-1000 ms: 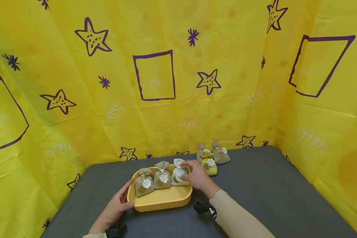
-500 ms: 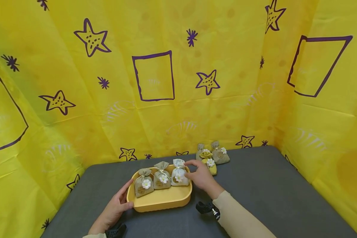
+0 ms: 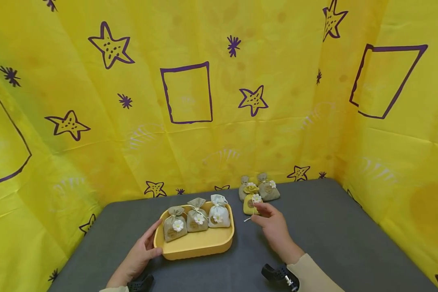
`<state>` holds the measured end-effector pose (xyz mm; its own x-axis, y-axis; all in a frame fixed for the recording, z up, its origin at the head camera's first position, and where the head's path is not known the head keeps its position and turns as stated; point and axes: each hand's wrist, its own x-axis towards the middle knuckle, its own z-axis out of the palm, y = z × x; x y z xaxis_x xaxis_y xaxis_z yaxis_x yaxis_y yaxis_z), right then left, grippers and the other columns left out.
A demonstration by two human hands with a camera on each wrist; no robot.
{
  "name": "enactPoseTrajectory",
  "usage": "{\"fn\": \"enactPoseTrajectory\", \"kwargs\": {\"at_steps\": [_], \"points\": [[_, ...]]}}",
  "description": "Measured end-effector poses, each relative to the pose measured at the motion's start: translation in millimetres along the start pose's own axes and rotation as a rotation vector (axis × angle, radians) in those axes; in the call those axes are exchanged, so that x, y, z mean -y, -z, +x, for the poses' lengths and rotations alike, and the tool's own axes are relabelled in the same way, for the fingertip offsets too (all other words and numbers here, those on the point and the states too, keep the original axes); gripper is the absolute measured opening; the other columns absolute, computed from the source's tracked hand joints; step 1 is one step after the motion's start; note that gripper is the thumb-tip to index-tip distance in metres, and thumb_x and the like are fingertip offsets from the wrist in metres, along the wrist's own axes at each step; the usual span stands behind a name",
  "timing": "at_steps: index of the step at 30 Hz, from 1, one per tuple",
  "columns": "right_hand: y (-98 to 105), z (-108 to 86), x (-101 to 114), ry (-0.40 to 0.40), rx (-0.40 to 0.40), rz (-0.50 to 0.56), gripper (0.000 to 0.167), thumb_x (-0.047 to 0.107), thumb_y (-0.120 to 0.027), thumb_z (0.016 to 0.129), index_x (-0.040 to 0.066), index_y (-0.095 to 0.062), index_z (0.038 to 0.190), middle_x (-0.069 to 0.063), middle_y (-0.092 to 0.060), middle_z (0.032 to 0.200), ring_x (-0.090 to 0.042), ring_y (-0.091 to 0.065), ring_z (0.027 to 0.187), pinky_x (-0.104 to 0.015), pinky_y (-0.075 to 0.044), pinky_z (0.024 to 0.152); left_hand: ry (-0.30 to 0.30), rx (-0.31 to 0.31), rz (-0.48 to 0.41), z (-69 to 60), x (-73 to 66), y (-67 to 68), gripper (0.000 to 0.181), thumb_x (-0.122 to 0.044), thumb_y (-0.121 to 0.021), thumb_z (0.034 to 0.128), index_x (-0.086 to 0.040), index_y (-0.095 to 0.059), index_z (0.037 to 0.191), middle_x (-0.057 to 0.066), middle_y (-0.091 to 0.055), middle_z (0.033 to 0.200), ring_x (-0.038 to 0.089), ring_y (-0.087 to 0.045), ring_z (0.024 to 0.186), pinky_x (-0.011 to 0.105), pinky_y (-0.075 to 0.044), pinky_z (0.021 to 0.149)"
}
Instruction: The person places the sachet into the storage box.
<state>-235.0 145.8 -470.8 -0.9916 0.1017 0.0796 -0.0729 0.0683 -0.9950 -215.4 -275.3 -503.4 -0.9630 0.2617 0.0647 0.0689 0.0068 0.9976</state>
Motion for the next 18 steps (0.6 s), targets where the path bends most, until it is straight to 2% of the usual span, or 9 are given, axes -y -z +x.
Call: {"fn": "enactPoseTrajectory", "kwargs": {"at_steps": [6,13,18], "points": [[22,-23.8,1,-0.073,-0.018,0.024,0.045,0.005,-0.070,0.092,-0.003,-0.057,0.134,-0.023,-0.052,0.136,-0.032,-0.049,0.123,-0.037,-0.045,0.091,-0.003,0.018,0.001,1.3,0.6,1.4,0.089,-0.004,-0.073,0.0914,-0.005,-0.016,0.160,0.019,-0.007,0.164,0.029,-0.013,0.146,0.023,-0.040,0.101],[32,-42.5,-5,-0.152,-0.038,0.099,0.053,0.003,-0.069,0.092,-0.003,-0.050,0.141,-0.022,-0.049,0.140,-0.027,-0.048,0.123,-0.032,-0.048,0.089,-0.005,0.014,-0.002,1.4,0.4,1.9,0.089,-0.003,-0.072,0.0915,-0.003,-0.015,0.159,0.020,-0.007,0.163,0.031,-0.014,0.145,0.024,-0.041,0.100],[37,-44.5,-23,-0.126,-0.092,0.106,0.052,-0.002,-0.070,0.089,-0.007,-0.051,0.138,-0.022,-0.052,0.133,-0.017,-0.055,0.112,-0.023,-0.050,0.084,-0.002,-0.004,0.019,0.9,-0.6,0.4,0.087,-0.004,-0.072,0.0916,-0.003,-0.017,0.159,0.021,-0.009,0.163,0.031,-0.015,0.145,0.022,-0.041,0.099]]}}
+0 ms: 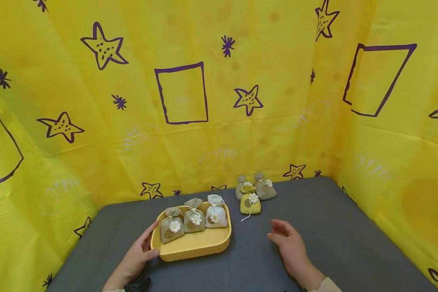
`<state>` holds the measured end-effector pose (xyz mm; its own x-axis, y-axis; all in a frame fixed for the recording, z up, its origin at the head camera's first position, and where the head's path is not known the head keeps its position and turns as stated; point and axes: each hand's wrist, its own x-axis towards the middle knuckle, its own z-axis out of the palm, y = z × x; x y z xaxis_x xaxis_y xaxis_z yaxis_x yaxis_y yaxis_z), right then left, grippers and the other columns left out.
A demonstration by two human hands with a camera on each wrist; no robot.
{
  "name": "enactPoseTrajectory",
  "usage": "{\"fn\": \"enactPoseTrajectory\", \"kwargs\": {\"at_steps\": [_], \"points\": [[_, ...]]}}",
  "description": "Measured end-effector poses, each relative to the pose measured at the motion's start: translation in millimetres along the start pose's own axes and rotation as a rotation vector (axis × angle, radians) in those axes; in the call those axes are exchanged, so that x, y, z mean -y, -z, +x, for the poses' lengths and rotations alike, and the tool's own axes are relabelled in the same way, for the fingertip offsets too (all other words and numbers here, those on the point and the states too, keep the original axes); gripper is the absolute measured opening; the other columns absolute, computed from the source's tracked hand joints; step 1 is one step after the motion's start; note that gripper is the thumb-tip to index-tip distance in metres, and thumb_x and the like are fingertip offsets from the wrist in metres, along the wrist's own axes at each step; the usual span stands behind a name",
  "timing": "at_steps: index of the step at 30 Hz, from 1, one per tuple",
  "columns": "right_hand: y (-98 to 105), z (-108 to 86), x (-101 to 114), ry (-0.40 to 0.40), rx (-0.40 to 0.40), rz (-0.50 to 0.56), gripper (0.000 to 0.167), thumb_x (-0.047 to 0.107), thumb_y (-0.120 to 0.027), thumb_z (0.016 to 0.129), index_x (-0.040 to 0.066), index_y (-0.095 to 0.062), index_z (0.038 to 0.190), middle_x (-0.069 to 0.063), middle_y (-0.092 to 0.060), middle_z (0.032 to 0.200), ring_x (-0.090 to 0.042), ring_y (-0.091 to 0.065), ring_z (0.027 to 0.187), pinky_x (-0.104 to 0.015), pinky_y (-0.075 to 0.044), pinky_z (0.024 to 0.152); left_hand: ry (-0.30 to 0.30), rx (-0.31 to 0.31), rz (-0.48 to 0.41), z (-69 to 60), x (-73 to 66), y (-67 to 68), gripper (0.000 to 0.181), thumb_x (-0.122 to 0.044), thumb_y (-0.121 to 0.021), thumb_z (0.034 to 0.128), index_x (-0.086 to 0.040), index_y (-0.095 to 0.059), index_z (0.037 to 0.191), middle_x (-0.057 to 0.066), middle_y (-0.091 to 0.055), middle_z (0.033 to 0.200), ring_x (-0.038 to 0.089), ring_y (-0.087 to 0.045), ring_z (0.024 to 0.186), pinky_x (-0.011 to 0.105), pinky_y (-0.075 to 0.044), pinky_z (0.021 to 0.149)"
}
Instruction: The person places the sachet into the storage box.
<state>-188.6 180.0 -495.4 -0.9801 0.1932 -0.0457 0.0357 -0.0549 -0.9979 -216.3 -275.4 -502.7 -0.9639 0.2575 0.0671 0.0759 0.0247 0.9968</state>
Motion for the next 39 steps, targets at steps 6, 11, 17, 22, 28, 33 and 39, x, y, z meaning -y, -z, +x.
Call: {"fn": "enactPoseTrajectory", "kwargs": {"at_steps": [6,11,17,22,28,33,39], "points": [[-1,3.8,-5,0.028,-0.010,-0.013,0.052,-0.002,-0.070,0.089,-0.005,-0.052,0.138,-0.022,-0.052,0.135,-0.015,-0.058,0.110,-0.021,-0.049,0.084,0.008,-0.019,0.028,-0.7,-2.7,-1.0,0.086,-0.007,-0.073,0.0916,-0.004,-0.019,0.159,0.021,-0.010,0.163,0.031,-0.016,0.145,0.022,-0.040,0.099],[-1,5.1,-6,0.015,-0.007,-0.001,0.053,-0.002,-0.070,0.090,-0.005,-0.051,0.139,-0.021,-0.049,0.139,-0.016,-0.057,0.113,-0.021,-0.049,0.085,0.017,-0.024,0.012,-1.2,-3.5,-1.1,0.084,-0.004,-0.071,0.0929,-0.004,-0.018,0.159,0.021,-0.010,0.163,0.031,-0.016,0.146,0.025,-0.041,0.100],[-2,13.2,-5,0.001,0.018,0.037,0.057,0.002,-0.069,0.093,-0.005,-0.045,0.144,-0.020,-0.043,0.145,-0.013,-0.056,0.114,-0.021,-0.049,0.088,0.033,-0.035,0.019,-1.8,-4.8,-1.7,0.083,-0.006,-0.070,0.0941,-0.004,-0.018,0.159,0.021,-0.009,0.163,0.033,-0.016,0.146,0.029,-0.042,0.101],[-5,28.1,-5,0.010,0.054,0.059,0.060,0.008,-0.068,0.096,-0.004,-0.039,0.148,-0.019,-0.037,0.149,-0.004,-0.057,0.106,-0.022,-0.049,0.089,0.026,-0.034,0.021,-1.5,-3.5,-0.9,0.084,-0.005,-0.070,0.0933,-0.003,-0.018,0.159,0.021,-0.010,0.163,0.032,-0.016,0.146,0.025,-0.042,0.100],[-11,48.1,-8,0.052,0.059,0.081,0.061,0.008,-0.069,0.095,-0.004,-0.039,0.147,-0.020,-0.037,0.148,-0.006,-0.056,0.106,-0.022,-0.050,0.088,0.018,-0.022,0.012,-1.0,-1.1,-0.2,0.086,-0.004,-0.071,0.0924,-0.002,-0.016,0.159,0.021,-0.010,0.163,0.031,-0.016,0.145,0.023,-0.041,0.099],[-15,63.6,-8,0.093,0.069,0.030,0.062,0.012,-0.070,0.095,-0.002,-0.041,0.147,-0.020,-0.036,0.150,-0.027,-0.049,0.125,-0.021,-0.050,0.087,0.021,-0.026,0.020,-1.1,-2.1,-1.4,0.086,-0.007,-0.072,0.0922,-0.003,-0.017,0.159,0.020,-0.010,0.163,0.031,-0.016,0.146,0.023,-0.040,0.100],[-18,79.4,-7,0.124,0.125,0.037,0.065,0.009,-0.069,0.095,-0.001,-0.037,0.150,-0.021,-0.028,0.155,-0.041,-0.036,0.136,-0.024,-0.051,0.086,0.026,-0.027,0.027,-0.3,-3.2,-1.9,0.086,-0.008,-0.072,0.0924,-0.003,-0.018,0.159,0.020,-0.011,0.163,0.032,-0.018,0.145,0.024,-0.042,0.099]]}}
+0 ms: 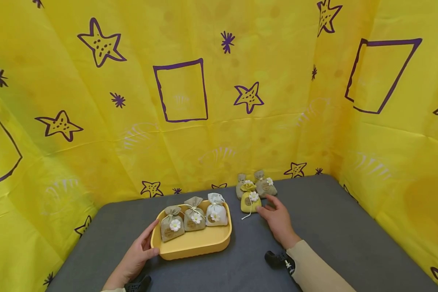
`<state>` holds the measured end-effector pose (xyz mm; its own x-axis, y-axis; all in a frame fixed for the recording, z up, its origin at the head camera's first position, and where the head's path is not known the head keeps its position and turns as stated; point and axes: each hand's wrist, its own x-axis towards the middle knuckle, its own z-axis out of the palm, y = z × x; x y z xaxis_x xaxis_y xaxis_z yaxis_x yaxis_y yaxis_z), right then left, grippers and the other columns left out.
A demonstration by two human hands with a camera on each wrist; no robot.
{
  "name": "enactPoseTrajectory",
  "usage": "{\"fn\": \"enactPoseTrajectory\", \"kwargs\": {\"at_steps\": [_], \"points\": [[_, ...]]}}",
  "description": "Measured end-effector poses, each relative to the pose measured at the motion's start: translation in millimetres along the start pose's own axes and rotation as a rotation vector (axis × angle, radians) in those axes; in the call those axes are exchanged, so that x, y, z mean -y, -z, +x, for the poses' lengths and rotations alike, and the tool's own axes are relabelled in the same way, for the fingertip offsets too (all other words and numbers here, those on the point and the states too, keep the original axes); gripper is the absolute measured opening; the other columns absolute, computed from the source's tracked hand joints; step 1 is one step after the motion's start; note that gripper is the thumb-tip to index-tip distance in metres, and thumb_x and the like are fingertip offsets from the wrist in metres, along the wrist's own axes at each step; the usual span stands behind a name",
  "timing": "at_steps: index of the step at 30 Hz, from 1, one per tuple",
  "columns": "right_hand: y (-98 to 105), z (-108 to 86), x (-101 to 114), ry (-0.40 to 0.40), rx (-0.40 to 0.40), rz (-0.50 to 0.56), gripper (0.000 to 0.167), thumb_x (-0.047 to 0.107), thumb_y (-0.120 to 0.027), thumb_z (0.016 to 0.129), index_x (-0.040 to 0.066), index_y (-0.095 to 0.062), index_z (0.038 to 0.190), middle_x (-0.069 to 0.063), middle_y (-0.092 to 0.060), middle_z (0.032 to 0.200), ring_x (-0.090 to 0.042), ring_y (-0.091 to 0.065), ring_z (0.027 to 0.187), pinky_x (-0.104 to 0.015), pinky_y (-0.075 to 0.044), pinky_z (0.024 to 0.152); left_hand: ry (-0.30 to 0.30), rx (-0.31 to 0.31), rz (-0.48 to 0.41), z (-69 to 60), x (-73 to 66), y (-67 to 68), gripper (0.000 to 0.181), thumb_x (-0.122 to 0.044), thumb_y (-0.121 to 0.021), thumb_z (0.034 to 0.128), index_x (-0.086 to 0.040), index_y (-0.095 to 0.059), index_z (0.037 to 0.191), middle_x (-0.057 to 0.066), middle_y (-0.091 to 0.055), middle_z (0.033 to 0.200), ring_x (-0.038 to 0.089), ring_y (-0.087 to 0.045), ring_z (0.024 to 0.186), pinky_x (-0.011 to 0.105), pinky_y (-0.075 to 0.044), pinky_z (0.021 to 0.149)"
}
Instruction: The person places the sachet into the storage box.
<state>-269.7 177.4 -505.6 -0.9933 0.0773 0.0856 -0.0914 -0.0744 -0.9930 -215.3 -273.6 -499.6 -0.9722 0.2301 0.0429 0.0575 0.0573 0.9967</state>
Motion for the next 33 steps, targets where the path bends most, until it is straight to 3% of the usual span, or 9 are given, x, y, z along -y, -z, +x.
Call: {"fn": "enactPoseTrajectory", "kwargs": {"at_steps": [4,7,16,21,24,29,33], "points": [[1,10.0,-2,-0.004,0.026,0.019,0.068,0.007,-0.071,0.093,0.001,-0.037,0.151,-0.020,-0.026,0.156,-0.041,-0.035,0.135,-0.027,-0.053,0.085,-0.006,0.010,-0.017,1.8,0.1,0.8,0.087,-0.006,-0.073,0.0916,-0.003,-0.018,0.159,0.019,-0.011,0.163,0.030,-0.018,0.145,0.024,-0.042,0.099],[0,17.3,-2,-0.004,0.037,-0.036,0.069,0.008,-0.074,0.091,0.004,-0.039,0.151,-0.020,-0.029,0.155,-0.040,-0.040,0.133,-0.029,-0.054,0.085,-0.013,0.014,-0.017,2.9,-0.4,1.5,0.088,-0.006,-0.074,0.0909,-0.003,-0.018,0.159,0.020,-0.011,0.163,0.030,-0.019,0.145,0.024,-0.042,0.099],[-4,29.3,-1,0.051,0.088,-0.407,0.075,0.029,-0.077,0.090,0.011,-0.040,0.153,-0.018,-0.034,0.153,-0.039,-0.051,0.120,-0.041,-0.051,0.087,-0.014,0.009,0.001,2.4,-0.3,1.0,0.087,-0.008,-0.073,0.0918,-0.003,-0.018,0.159,0.019,-0.010,0.163,0.030,-0.015,0.146,0.022,-0.039,0.100],[-3,32.6,-1,0.096,0.173,-0.501,0.074,0.031,-0.071,0.095,0.007,-0.034,0.155,-0.020,-0.029,0.157,-0.042,-0.034,0.138,-0.057,-0.034,0.107,-0.010,0.006,0.001,1.3,0.0,0.4,0.088,-0.008,-0.074,0.0915,-0.003,-0.017,0.159,0.020,-0.010,0.163,0.030,-0.016,0.146,0.023,-0.040,0.100],[-2,33.8,-2,0.134,0.186,-0.544,0.068,0.029,-0.071,0.095,0.002,-0.040,0.150,-0.023,-0.034,0.154,-0.042,-0.029,0.141,-0.060,-0.027,0.110,-0.001,0.003,0.008,0.8,-0.3,-0.1,0.088,-0.009,-0.074,0.0912,-0.003,-0.018,0.159,0.020,-0.010,0.163,0.031,-0.016,0.146,0.023,-0.040,0.100],[-2,34.0,-4,0.150,0.171,-0.531,0.057,0.022,-0.075,0.092,0.000,-0.050,0.139,-0.023,-0.047,0.140,-0.040,-0.044,0.128,-0.056,-0.036,0.103,0.007,-0.003,0.012,0.4,-0.9,-0.5,0.087,-0.010,-0.074,0.0918,-0.005,-0.019,0.159,0.019,-0.011,0.164,0.032,-0.016,0.146,0.025,-0.040,0.101],[-4,32.5,-3,0.110,0.161,-0.490,0.050,0.018,-0.079,0.088,0.003,-0.055,0.129,-0.018,-0.054,0.125,-0.032,-0.055,0.105,-0.044,-0.049,0.085,0.021,-0.010,0.016,-0.3,-0.6,-0.4,0.086,-0.011,-0.073,0.0923,-0.006,-0.019,0.159,0.018,-0.011,0.164,0.032,-0.017,0.146,0.027,-0.041,0.101]]}}
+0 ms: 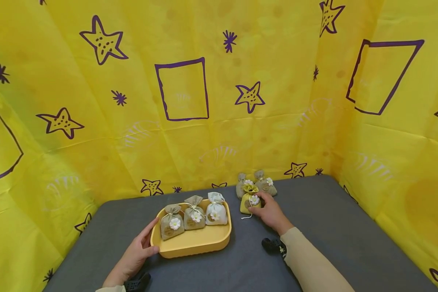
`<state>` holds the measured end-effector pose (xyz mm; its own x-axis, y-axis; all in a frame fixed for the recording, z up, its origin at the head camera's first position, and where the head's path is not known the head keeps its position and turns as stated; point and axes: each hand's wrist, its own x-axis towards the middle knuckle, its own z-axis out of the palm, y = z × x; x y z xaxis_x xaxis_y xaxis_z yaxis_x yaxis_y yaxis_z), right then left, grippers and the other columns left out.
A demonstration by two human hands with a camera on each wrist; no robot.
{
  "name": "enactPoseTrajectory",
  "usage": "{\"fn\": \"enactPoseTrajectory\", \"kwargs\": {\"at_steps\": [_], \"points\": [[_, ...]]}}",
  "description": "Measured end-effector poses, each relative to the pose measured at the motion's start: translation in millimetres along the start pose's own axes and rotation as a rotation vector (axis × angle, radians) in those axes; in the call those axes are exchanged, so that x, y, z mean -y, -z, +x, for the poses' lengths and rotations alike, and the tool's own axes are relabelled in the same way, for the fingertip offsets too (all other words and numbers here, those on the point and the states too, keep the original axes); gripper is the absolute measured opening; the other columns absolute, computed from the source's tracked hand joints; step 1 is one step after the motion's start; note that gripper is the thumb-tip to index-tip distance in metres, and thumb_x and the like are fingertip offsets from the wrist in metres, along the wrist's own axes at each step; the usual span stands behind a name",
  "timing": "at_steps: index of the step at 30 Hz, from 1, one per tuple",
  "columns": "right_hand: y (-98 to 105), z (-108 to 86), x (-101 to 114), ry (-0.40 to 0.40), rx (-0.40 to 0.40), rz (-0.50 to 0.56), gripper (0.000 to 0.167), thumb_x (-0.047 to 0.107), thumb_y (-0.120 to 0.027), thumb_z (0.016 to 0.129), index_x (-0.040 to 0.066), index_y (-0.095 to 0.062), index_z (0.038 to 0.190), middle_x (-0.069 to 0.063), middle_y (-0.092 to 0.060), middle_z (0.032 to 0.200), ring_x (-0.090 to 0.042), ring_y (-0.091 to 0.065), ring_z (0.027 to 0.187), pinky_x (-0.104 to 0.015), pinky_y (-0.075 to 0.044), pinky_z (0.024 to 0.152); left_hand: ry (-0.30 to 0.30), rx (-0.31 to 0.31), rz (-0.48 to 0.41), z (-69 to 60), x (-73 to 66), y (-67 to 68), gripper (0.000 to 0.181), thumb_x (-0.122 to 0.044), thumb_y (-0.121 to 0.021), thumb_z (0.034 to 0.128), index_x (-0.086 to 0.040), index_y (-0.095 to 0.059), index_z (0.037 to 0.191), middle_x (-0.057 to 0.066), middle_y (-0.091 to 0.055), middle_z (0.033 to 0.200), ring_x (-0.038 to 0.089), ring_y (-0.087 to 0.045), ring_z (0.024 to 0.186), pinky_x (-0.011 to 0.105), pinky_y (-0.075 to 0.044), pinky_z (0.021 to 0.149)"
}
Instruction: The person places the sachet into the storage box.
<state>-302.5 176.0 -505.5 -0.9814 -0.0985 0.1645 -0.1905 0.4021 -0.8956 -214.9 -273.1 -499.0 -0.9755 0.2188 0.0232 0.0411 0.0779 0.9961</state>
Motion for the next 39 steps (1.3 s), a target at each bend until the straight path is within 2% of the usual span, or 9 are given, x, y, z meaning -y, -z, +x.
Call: {"fn": "enactPoseTrajectory", "kwargs": {"at_steps": [4,9,14,20,25,28,32,39], "points": [[0,-0.9,2,-0.048,0.009,0.042,0.047,0.017,-0.080,0.086,0.006,-0.056,0.125,-0.013,-0.059,0.109,-0.025,-0.058,0.085,-0.036,-0.053,0.069,0.013,-0.007,0.000,-0.2,0.5,0.2,0.086,-0.011,-0.074,0.0921,-0.007,-0.020,0.159,0.018,-0.011,0.164,0.033,-0.018,0.146,0.030,-0.042,0.101],[0,-1.8,1,-0.068,0.014,0.071,0.042,0.015,-0.080,0.086,0.007,-0.057,0.121,-0.011,-0.061,0.096,-0.024,-0.060,0.078,-0.037,-0.054,0.067,0.012,-0.005,-0.002,0.0,-0.2,-0.2,0.086,-0.011,-0.073,0.0924,-0.007,-0.020,0.159,0.019,-0.011,0.164,0.034,-0.019,0.146,0.030,-0.043,0.100],[-1,-2.9,1,-0.076,0.008,0.101,0.040,0.015,-0.081,0.086,0.007,-0.059,0.118,-0.010,-0.062,0.101,-0.024,-0.061,0.082,-0.038,-0.057,0.067,0.014,-0.004,0.000,-0.3,-1.4,0.5,0.086,-0.010,-0.073,0.0927,-0.006,-0.019,0.159,0.018,-0.010,0.164,0.033,-0.018,0.146,0.030,-0.042,0.102],[-1,-2.3,-2,-0.072,-0.012,0.133,0.039,0.009,-0.080,0.086,0.005,-0.059,0.118,-0.015,-0.058,0.113,-0.025,-0.062,0.079,-0.039,-0.057,0.064,0.006,-0.005,0.013,-0.4,-2.7,0.5,0.086,-0.012,-0.073,0.0925,-0.006,-0.020,0.159,0.017,-0.011,0.164,0.031,-0.015,0.147,0.027,-0.039,0.103],[0,-4.1,-3,-0.035,-0.019,0.128,0.047,0.006,-0.079,0.086,0.004,-0.061,0.128,-0.018,-0.056,0.120,-0.026,-0.062,0.073,-0.039,-0.057,0.060,0.000,0.004,0.005,-0.6,-1.5,0.4,0.087,-0.010,-0.073,0.0923,-0.006,-0.019,0.159,0.017,-0.010,0.164,0.031,-0.016,0.146,0.025,-0.039,0.102],[1,-5.8,-5,-0.015,-0.022,0.137,0.047,0.005,-0.079,0.086,0.003,-0.062,0.129,-0.018,-0.059,0.110,-0.027,-0.061,0.067,-0.039,-0.057,0.059,-0.002,0.002,-0.002,-0.2,-0.2,0.1,0.086,-0.010,-0.073,0.0920,-0.006,-0.019,0.159,0.017,-0.011,0.164,0.032,-0.017,0.146,0.027,-0.041,0.102],[3,-8.1,-5,-0.012,-0.054,0.154,0.039,0.002,-0.078,0.085,-0.001,-0.065,0.121,-0.014,-0.060,0.096,-0.027,-0.059,0.059,-0.039,-0.056,0.056,-0.013,0.009,0.007,0.4,0.6,0.3,0.085,-0.010,-0.073,0.0928,-0.006,-0.019,0.159,0.018,-0.010,0.164,0.031,-0.015,0.147,0.027,-0.039,0.103],[1,-14.8,1,-0.026,-0.119,0.200,0.029,-0.001,-0.079,0.083,-0.007,-0.068,0.109,-0.016,-0.063,0.105,-0.025,-0.060,0.054,-0.036,-0.055,0.053,-0.017,0.010,0.001,0.2,1.6,0.7,0.084,-0.011,-0.072,0.0936,-0.006,-0.020,0.159,0.017,-0.010,0.164,0.030,-0.014,0.147,0.025,-0.038,0.103]]}}
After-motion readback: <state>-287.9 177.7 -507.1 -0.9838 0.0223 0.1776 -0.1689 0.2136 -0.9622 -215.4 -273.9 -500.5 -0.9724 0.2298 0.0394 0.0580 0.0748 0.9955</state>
